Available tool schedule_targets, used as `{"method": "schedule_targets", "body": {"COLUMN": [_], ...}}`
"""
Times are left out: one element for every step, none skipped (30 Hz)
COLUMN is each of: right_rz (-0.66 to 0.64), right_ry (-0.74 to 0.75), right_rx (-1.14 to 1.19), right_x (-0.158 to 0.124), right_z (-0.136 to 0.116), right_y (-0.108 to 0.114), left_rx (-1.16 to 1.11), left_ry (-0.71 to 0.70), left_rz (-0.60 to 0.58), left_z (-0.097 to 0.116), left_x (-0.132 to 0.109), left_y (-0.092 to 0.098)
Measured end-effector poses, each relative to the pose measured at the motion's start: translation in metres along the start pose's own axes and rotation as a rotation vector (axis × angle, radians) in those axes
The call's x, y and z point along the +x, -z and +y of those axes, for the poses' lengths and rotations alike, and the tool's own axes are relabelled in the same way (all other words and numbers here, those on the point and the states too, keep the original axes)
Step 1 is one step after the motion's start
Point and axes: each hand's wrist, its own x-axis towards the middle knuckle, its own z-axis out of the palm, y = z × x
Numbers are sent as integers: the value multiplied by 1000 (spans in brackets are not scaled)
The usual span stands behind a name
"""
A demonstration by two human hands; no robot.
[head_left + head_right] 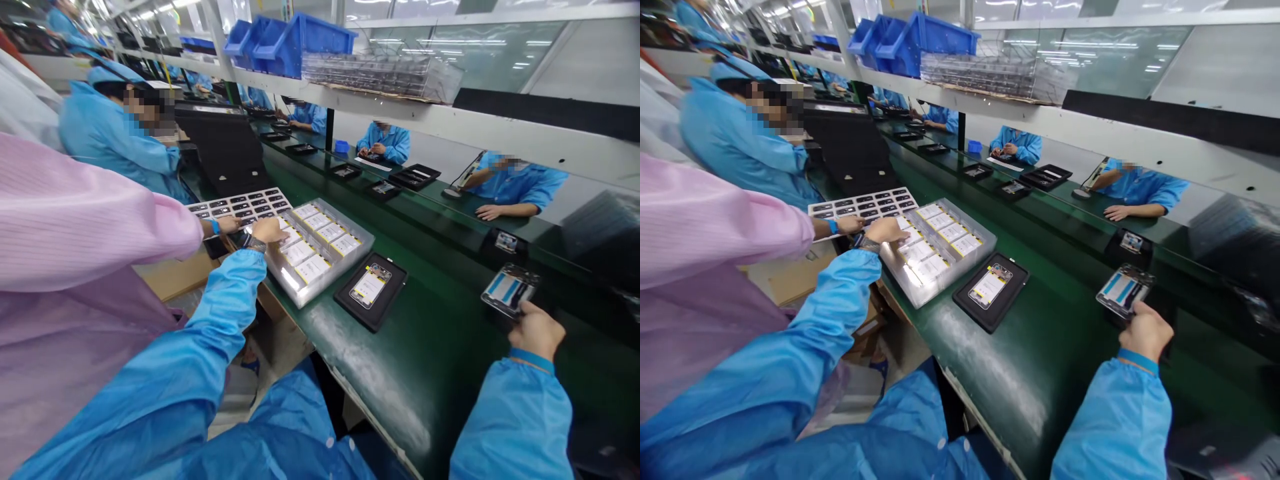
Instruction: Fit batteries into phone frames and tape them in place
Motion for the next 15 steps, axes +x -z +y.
{"method": "schedule_targets", "body": {"right_rz": [-11, -37, -76, -131, -191, -254, -313, -365, -414, -457, -496, -526, -563, -601, -631], "right_ry": [-23, -41, -53, -63, -82, -105, -131, -160, -189, -218, -244, -265, -284, -290, -294], "right_rx": [9, 13, 14, 17, 14, 4, -15, -40, -66, -84, -93, -87, -72, -57, -43], "right_x": [-10, -20, -30, -39, -47, -56, -64, -73, -83, -94, -106, -118, -130, -140, -150], "right_z": [2, 5, 7, 10, 14, 19, 24, 30, 35, 39, 43, 45, 46, 47, 47], "right_y": [2, 6, 11, 16, 23, 29, 36, 43, 49, 54, 58, 61, 62, 63, 63], "left_rx": [-26, -57, -90, -125, -156, -178, -197, -227, -279, -366, -487, -637, -799, -951, -1080], "left_ry": [4, 1, -7, -20, -35, -49, -64, -84, -111, -153, -208, -273, -336, -389, -423], "left_rz": [-11, -20, -26, -27, -22, -16, 7, 50, 106, 163, 204, 210, 164, 63, -74], "left_z": [-1, -2, -3, -4, -5, -5, -4, 1, 8, 20, 35, 54, 77, 103, 130], "left_x": [2, 3, 3, 2, 0, -3, -7, -13, -20, -28, -37, -48, -61, -75, -91], "left_y": [3, 7, 11, 15, 19, 24, 28, 31, 33, 32, 29, 22, 12, -1, -16]}}
